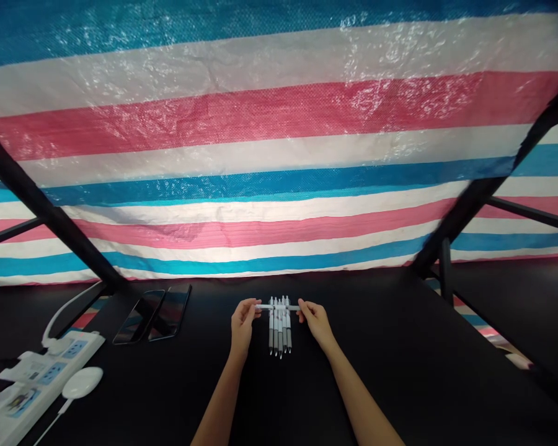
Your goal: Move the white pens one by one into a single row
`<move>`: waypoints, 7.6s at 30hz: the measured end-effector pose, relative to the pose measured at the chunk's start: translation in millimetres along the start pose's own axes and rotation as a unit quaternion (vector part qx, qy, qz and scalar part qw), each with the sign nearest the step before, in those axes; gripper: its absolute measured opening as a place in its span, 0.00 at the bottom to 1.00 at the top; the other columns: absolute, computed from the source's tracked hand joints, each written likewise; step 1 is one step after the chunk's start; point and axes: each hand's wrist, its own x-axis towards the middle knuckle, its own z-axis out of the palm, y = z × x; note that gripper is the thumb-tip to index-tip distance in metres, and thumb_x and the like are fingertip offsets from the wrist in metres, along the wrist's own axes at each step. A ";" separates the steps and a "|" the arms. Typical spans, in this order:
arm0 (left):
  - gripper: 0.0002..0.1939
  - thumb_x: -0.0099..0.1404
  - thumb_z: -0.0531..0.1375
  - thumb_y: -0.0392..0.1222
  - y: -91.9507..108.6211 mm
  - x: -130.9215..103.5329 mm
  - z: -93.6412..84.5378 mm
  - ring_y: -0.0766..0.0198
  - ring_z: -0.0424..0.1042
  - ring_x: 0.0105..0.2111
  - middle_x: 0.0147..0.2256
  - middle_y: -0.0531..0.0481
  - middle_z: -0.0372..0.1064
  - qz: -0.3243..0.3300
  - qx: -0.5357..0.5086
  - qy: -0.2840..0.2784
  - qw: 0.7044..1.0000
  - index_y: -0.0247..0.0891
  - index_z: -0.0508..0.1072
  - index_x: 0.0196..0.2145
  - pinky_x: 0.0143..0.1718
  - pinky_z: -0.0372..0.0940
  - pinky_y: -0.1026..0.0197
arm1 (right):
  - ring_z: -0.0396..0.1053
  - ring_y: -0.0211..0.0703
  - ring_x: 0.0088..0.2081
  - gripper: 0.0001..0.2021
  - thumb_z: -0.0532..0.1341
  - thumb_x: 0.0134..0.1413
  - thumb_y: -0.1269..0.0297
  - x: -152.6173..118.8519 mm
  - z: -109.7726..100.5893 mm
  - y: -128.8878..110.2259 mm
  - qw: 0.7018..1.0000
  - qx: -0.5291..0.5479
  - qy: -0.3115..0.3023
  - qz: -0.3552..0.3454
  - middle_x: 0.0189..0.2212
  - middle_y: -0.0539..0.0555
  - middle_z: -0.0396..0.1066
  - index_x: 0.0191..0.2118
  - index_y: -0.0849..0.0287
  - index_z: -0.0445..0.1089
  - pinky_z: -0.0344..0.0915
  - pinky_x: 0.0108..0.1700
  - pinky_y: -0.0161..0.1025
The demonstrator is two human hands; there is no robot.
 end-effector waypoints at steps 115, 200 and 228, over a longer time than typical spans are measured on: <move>0.13 0.50 0.64 0.47 -12.3 6.4 -5.2 0.68 0.67 0.23 0.22 0.55 0.66 0.011 0.012 0.079 0.997 0.35 0.68 0.29 0.28 0.62 0.64 | 0.61 0.36 0.21 0.19 0.54 0.56 0.52 -4.0 0.2 -3.0 0.995 -0.020 -0.100 -0.009 0.17 0.49 0.68 0.19 0.59 0.64 0.55 0.27 0.33; 0.26 0.51 0.65 0.45 7.8 -0.7 2.5 0.71 0.62 0.22 0.23 0.53 0.65 -0.135 -0.157 -0.096 0.974 0.36 0.69 0.49 0.27 0.58 0.65 | 0.66 0.40 0.22 0.28 0.46 0.58 0.42 -2.7 4.8 2.5 0.997 0.025 -0.078 0.001 0.16 0.51 0.67 0.25 0.60 0.70 0.62 0.30 0.36; 0.26 0.52 0.65 0.43 10.9 -2.3 3.6 0.71 0.62 0.22 0.23 0.54 0.65 -0.134 -0.169 -0.079 0.973 0.38 0.67 0.49 0.28 0.58 0.65 | 0.66 0.40 0.22 0.26 0.47 0.58 0.43 -2.1 4.0 3.1 0.996 0.019 -0.082 0.005 0.16 0.51 0.67 0.26 0.60 0.70 0.61 0.30 0.35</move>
